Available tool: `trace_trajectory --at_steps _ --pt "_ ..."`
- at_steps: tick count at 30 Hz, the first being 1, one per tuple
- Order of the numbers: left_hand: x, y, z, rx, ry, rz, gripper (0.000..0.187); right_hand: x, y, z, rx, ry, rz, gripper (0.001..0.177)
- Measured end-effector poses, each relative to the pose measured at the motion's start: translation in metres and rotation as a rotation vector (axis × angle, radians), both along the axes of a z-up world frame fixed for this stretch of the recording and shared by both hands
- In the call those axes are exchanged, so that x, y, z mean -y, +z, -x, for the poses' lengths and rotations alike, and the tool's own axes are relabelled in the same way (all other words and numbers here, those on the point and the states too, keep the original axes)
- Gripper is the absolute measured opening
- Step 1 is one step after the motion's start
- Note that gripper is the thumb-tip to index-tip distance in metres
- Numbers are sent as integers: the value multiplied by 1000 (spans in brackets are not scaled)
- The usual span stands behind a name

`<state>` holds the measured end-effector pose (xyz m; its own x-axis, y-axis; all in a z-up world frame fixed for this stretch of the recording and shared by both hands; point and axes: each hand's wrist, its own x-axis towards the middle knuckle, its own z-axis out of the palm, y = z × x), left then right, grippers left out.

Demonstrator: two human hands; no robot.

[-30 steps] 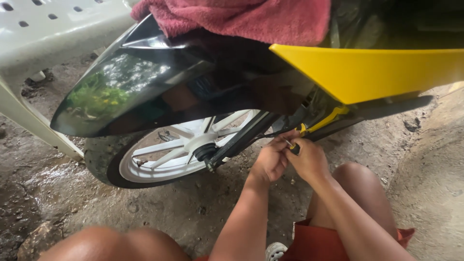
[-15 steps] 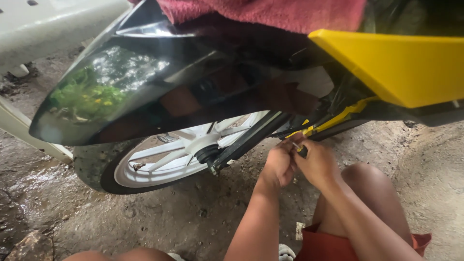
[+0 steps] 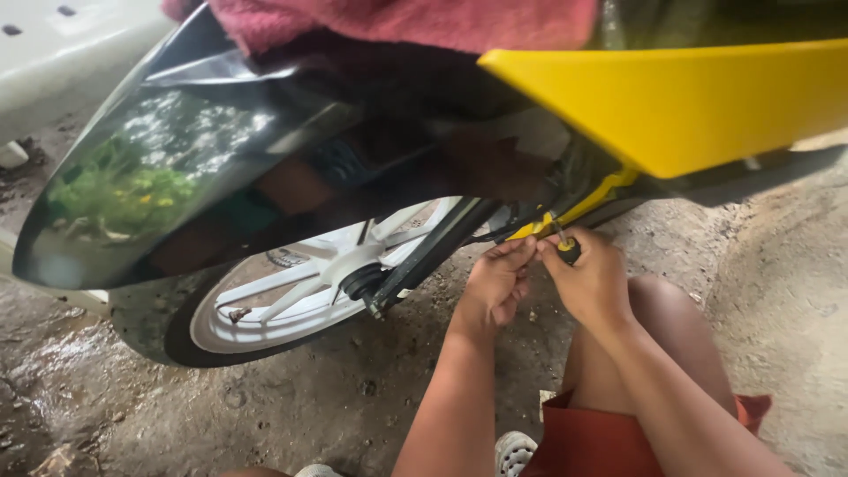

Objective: The person uses an Allen key to remove a screw from a motorcycle's side panel, then detaches the panel and a wire connector. They then use a screwdriver to remove a screw from the lower fairing and pull it away from the frame.

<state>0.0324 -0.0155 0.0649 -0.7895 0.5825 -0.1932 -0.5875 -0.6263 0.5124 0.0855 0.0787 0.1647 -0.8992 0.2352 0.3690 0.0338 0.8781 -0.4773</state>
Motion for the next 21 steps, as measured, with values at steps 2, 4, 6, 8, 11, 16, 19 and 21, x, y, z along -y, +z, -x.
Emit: trace_trajectory --at_steps 2,4,6,8,11,16,19,21 --pt "-7 0 -1 99 -12 -12 13 -4 4 -6 -1 6 78 16" --pt "-11 -1 0 75 -20 -61 11 -12 0 -9 -20 15 104 16" --pt "-12 8 2 48 -30 -108 10 -14 0 -11 -43 23 132 17" --pt "-9 25 2 21 13 -56 13 -11 3 -13 -51 48 439 27" --pt "0 60 -6 25 -65 -69 22 -4 6 -20 20 40 983 39" --pt "-6 65 -7 83 -44 -58 27 9 18 -31 23 66 1258 36" --pt "-5 72 -8 105 -71 -58 33 12 21 -34 11 52 1280 34" --pt "-6 75 -7 97 -92 -50 36 13 25 -35 7 36 1282 33"
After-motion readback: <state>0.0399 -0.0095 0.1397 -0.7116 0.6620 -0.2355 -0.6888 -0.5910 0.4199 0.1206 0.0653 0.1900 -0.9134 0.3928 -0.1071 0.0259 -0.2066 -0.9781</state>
